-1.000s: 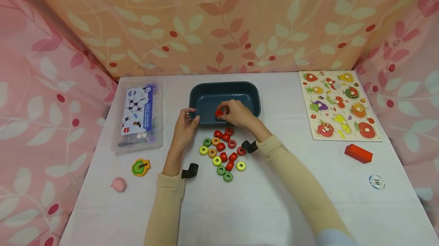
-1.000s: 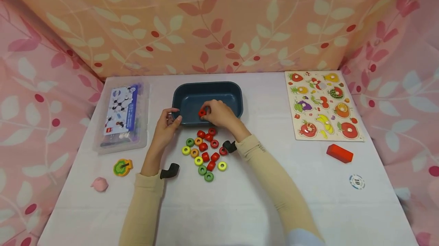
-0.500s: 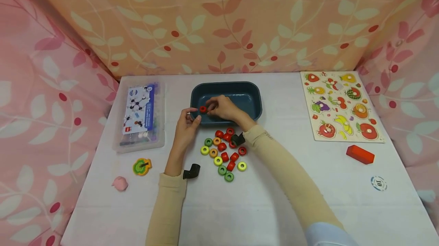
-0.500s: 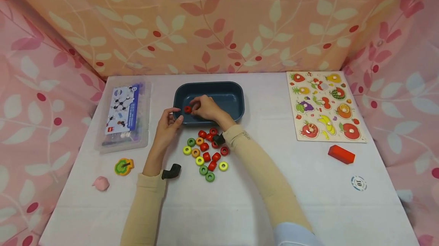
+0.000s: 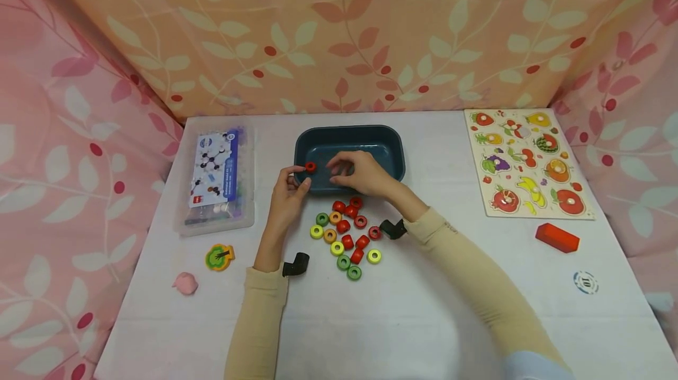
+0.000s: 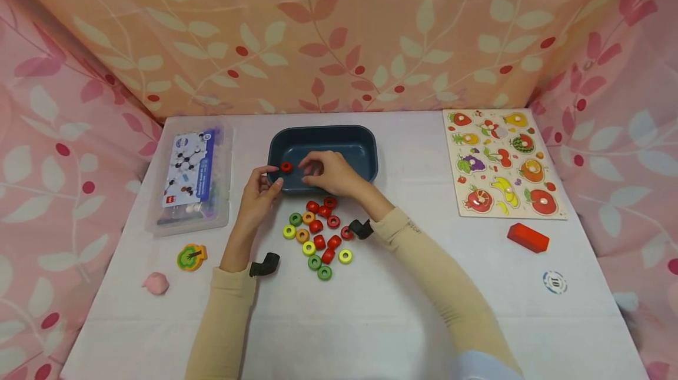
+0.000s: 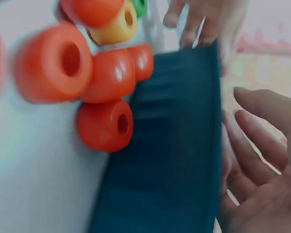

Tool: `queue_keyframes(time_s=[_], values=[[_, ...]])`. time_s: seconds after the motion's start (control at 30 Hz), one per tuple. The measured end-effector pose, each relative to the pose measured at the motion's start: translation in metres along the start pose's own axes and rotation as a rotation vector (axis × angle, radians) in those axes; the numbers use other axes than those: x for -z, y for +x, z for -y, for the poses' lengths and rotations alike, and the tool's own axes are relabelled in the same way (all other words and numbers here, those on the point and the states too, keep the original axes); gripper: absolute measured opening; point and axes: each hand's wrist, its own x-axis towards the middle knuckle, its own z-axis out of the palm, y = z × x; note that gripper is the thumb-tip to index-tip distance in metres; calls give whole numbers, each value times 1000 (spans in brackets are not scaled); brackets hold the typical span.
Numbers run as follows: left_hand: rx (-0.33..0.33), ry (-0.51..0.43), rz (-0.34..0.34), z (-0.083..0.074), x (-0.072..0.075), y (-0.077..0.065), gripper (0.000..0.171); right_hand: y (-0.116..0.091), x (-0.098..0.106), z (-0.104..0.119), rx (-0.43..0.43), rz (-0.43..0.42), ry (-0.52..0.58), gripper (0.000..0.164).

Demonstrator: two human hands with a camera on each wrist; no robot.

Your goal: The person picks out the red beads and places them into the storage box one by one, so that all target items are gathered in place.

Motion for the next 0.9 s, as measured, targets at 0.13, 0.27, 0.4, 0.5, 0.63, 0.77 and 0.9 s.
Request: queue_keyframes(time_s=[0.13,0.27,0.4,0.5,0.63,0.77,0.9], values=[[6,7,2,0,0,-1,38,-31,7,7,46,4,35,21],[7,23,0,0,0,-1,37,-57,7,7,55,68,43,23],[5,30,-2,0,0,0,37,-73,-2,-4,31,156,-30,32],[9,27,-1,-1,0,0,37,-79,-11,-15,30,172,-95,32],[12,30,5,-2,0,-1,38,-83,-19,-23,41,148,-111,30],[18,34,3,-2,0,-1,38,-84,-23,-23,31,142,-128,31],[31,29,4,-2,0,-1,37,-83,-25,-21,38,138,-155,31]])
